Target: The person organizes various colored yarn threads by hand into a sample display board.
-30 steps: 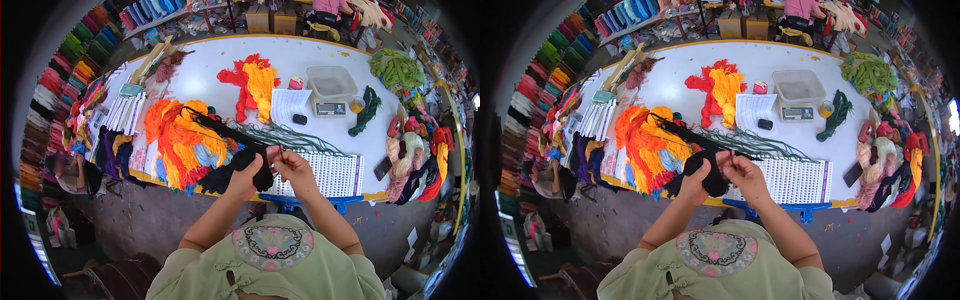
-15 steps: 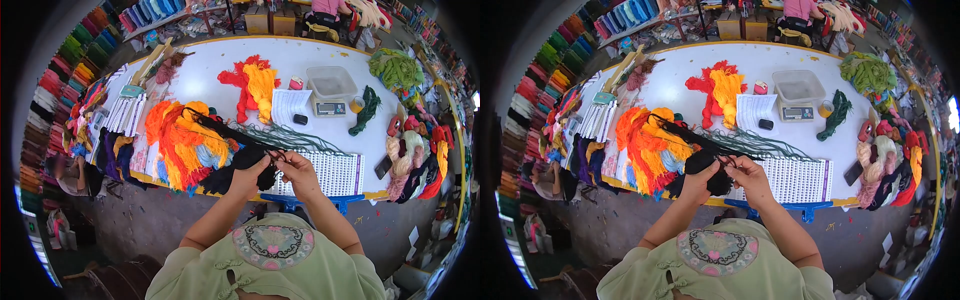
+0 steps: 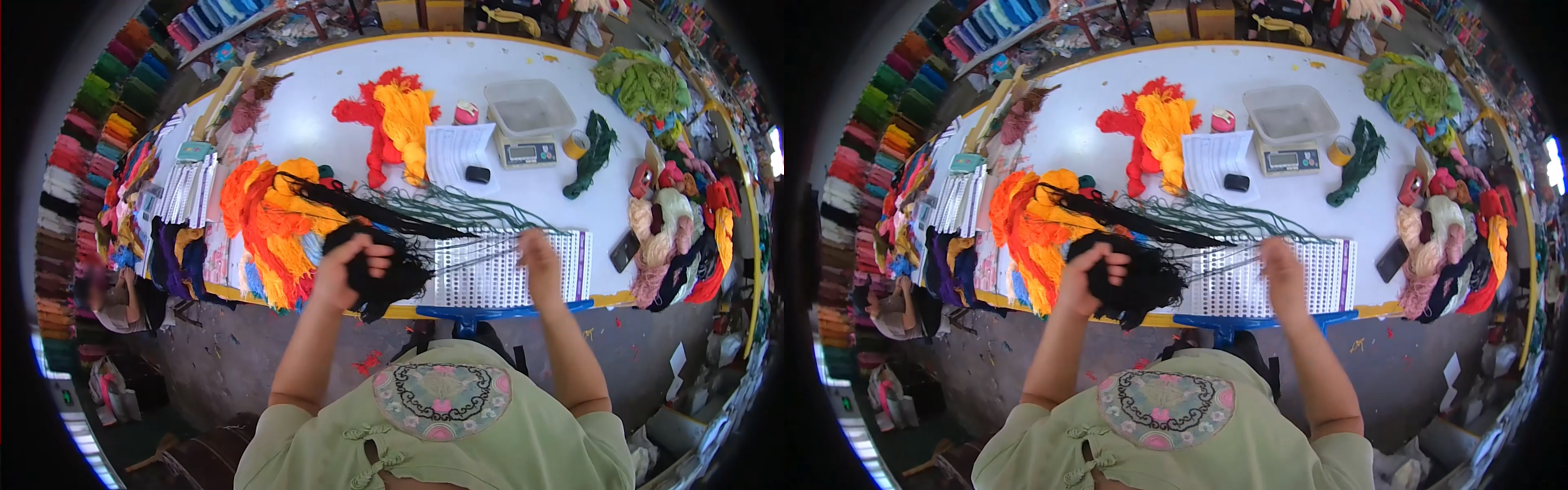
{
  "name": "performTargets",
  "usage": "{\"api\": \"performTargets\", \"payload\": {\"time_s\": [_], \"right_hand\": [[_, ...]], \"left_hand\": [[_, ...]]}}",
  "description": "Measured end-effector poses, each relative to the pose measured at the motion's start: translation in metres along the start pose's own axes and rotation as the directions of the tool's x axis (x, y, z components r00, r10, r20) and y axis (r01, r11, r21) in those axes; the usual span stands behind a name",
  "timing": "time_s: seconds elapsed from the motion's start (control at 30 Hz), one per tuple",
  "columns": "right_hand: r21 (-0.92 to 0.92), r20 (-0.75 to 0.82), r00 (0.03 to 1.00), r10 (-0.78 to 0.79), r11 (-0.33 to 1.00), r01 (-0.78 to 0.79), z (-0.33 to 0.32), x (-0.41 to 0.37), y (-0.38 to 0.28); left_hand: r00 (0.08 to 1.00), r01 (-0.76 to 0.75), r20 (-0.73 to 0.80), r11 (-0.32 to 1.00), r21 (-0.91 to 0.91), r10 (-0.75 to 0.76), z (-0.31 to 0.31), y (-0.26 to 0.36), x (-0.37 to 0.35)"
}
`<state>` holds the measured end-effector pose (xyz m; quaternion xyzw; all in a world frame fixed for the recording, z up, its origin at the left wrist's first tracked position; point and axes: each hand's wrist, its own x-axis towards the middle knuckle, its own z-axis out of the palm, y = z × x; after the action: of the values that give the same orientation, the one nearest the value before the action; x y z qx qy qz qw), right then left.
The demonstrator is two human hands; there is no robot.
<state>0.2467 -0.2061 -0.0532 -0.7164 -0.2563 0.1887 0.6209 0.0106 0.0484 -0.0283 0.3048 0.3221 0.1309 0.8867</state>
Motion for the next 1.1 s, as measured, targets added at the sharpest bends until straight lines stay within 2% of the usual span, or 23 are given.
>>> {"api": "performTargets", "payload": {"time_s": [0.03, 0.07, 0.13, 0.2, 0.27, 0.3, 0.33, 0.37, 0.4, 0.43, 0.47, 0.5, 0.53, 0.57, 0.6, 0.63, 0.67, 0.73, 0.83, 0.9, 1.0, 1.1], "right_hand": [[-0.273, -0.154, 0.982, -0.110, 0.960, 0.064, -0.035, 0.012, 0.014], [-0.056, -0.271, 0.962, -0.022, 0.998, 0.008, -0.068, 0.026, 0.036], [0.305, -0.333, 0.875, 0.351, 0.918, -0.253, -0.165, 0.032, 0.111], [0.670, -0.437, 0.750, 0.497, 0.736, -0.097, -0.285, 0.032, 0.199], [0.547, -0.650, 0.695, 0.307, 0.824, 0.148, -0.351, 0.033, 0.186], [0.317, -0.786, 0.532, 0.315, 0.944, -0.090, -0.389, 0.028, 0.180], [0.097, -0.897, 0.372, 0.240, 0.926, -0.364, -0.421, 0.026, 0.180], [-0.101, -0.806, 0.580, 0.117, 0.939, -0.329, -0.436, 0.031, 0.212], [-0.282, -0.652, 0.758, 0.008, 0.926, -0.252, -0.440, 0.039, 0.265], [-0.201, -0.603, 0.787, 0.130, 0.930, -0.308, -0.393, 0.052, 0.266], [-0.128, -0.542, 0.802, 0.252, 0.918, -0.376, -0.339, 0.067, 0.259], [-0.069, -0.472, 0.801, 0.368, 0.890, -0.450, -0.281, 0.082, 0.248], [-0.567, -0.256, 0.960, -0.116, 0.822, -0.052, -0.216, 0.083, 0.266], [-0.492, -0.128, 0.936, 0.327, 0.799, -0.347, -0.160, 0.087, 0.230], [-0.634, 0.018, 0.954, 0.299, 0.741, -0.220, -0.112, 0.091, 0.213], [-0.668, 0.099, 0.921, 0.378, 0.711, -0.220, -0.081, 0.093, 0.226], [-0.630, 0.130, 0.912, 0.389, 0.742, -0.227, -0.053, 0.094, 0.220], [-0.612, 0.228, 0.931, 0.286, 0.785, -0.091, -0.021, 0.095, 0.246], [-0.600, 0.300, 0.929, 0.217, 0.800, 0.007, -0.004, 0.094, 0.268], [-0.611, 0.341, 0.922, 0.183, 0.789, 0.070, -0.002, 0.093, 0.276], [-0.571, 0.333, 0.931, 0.150, 0.818, 0.073, -0.007, 0.092, 0.277], [-0.540, 0.351, 0.913, 0.209, 0.842, 0.014, -0.012, 0.094, 0.272]], "left_hand": [[0.999, -0.033, -0.038, 0.991, -0.132, 0.028, -0.024, 0.006, 0.004], [0.995, -0.072, -0.080, 0.963, -0.259, 0.052, -0.050, 0.011, 0.010], [0.946, -0.212, -0.309, 0.906, -0.366, 0.097, -0.098, 0.026, 0.017], [0.887, -0.323, -0.432, 0.886, -0.333, 0.161, -0.183, 0.039, 0.023], [0.750, -0.499, -0.617, 0.816, -0.291, 0.238, -0.207, 0.054, 0.015], [0.777, -0.496, -0.568, 0.821, -0.283, 0.273, -0.193, 0.054, 0.016], [0.800, -0.494, -0.515, 0.825, -0.275, 0.308, -0.166, 0.055, 0.014], [0.819, -0.493, -0.462, 0.828, -0.267, 0.339, -0.142, 0.049, 0.015], [0.869, -0.407, -0.371, 0.899, -0.160, 0.327, -0.114, 0.032, 0.029], [0.913, -0.320, -0.280, 0.946, -0.043, 0.296, -0.083, 0.009, 0.049], [0.964, -0.155, -0.232, 0.983, -0.095, 0.130, -0.054, -0.015, 0.070], [0.990, 0.011, -0.140, 0.998, -0.059, -0.019, -0.024, -0.038, 0.090], [0.982, 0.125, -0.134, 0.991, -0.055, -0.131, -0.021, -0.071, 0.118], [0.959, 0.228, -0.142, 0.965, -0.127, -0.245, -0.007, -0.101, 0.141], [0.933, 0.321, -0.135, 0.941, -0.108, -0.334, 0.002, -0.126, 0.165], [0.914, 0.365, -0.176, 0.930, -0.039, -0.366, 0.009, -0.151, 0.188], [0.894, 0.391, -0.238, 0.920, 0.003, -0.379, 0.019, -0.171, 0.206], [0.871, 0.432, -0.351, 0.877, 0.209, -0.345, 0.037, -0.203, 0.234], [0.866, 0.435, -0.438, 0.796, 0.420, -0.242, 0.048, -0.238, 0.257], [0.888, 0.407, -0.433, 0.701, 0.586, -0.153, 0.053, -0.251, 0.262], [0.947, 0.284, -0.313, 0.665, 0.691, -0.079, 0.055, -0.257, 0.263], [0.960, 0.233, -0.272, 0.718, 0.656, -0.063, 0.060, -0.253, 0.266]]}}
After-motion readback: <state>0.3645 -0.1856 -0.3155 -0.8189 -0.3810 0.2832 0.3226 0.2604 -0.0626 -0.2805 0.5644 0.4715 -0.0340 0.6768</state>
